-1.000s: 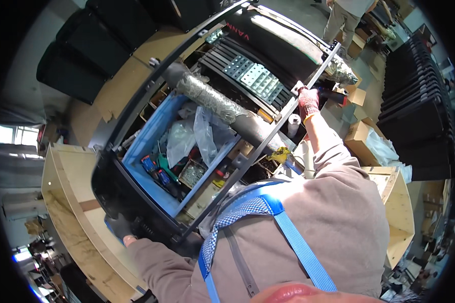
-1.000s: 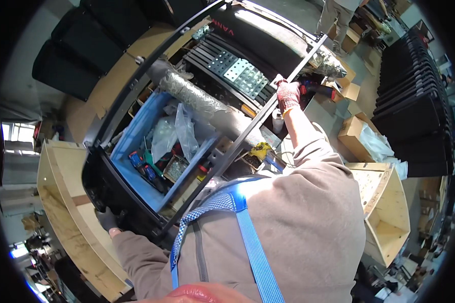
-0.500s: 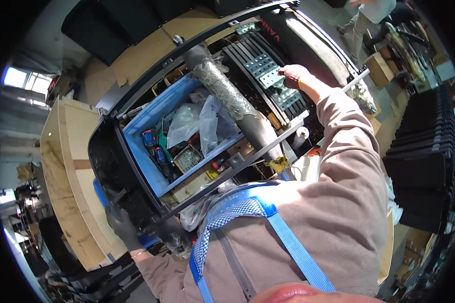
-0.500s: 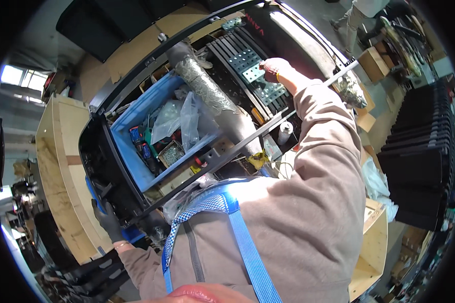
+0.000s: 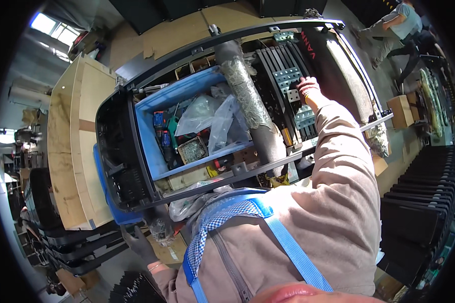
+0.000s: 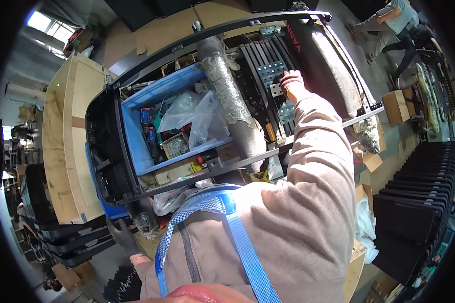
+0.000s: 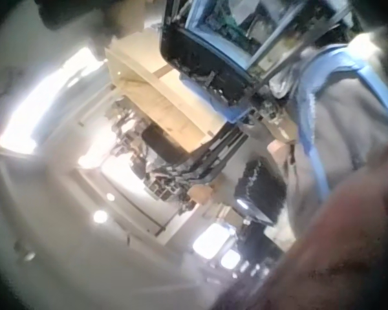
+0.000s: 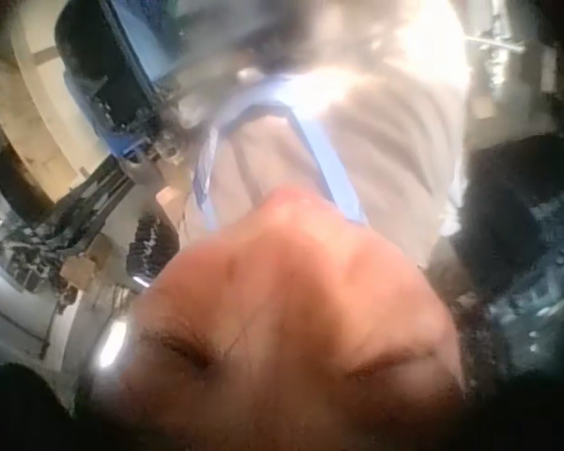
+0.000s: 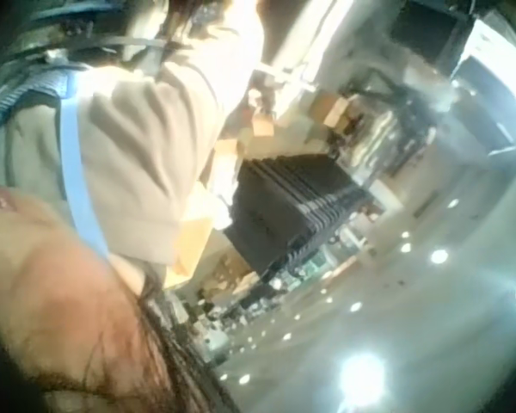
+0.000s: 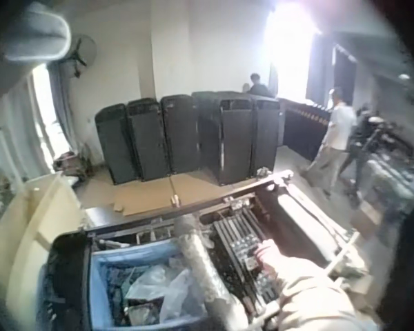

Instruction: Assemble industrial components by attaching metal brackets and parts to large black panels using a power screwdriver.

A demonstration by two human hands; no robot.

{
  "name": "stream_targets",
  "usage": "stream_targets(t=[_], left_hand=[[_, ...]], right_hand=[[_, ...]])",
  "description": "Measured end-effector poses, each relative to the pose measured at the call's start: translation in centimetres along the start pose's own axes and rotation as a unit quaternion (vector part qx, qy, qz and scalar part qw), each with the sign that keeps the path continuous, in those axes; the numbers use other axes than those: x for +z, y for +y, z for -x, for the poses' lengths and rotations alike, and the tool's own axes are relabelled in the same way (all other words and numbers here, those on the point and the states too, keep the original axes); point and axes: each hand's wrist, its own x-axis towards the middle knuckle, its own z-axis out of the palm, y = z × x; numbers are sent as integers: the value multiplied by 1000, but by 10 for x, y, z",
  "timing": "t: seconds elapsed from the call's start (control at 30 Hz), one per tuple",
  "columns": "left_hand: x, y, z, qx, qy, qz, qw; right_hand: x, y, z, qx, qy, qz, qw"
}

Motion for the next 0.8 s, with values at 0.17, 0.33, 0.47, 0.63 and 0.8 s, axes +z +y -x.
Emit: stream_targets(t=[0.17, 0.33, 0.47, 0.63, 0.8], left_hand=[[14, 36, -12, 45, 11, 35, 998], [10, 108, -11, 129, 12, 161, 978], [11, 162, -4, 187, -77, 268, 942], [51, 176, 13, 188, -384, 610, 667], [17, 167, 51, 61, -541, 655, 524]], right_hand=[[-2, 19, -6, 54, 4, -406, 912], [-60, 15, 11, -72, 247, -671, 696], [-142, -45, 101, -291, 318, -715, 551], [-210, -122, 204, -381, 88, -690, 609], [-217, -203, 240, -495, 171, -616, 589]])
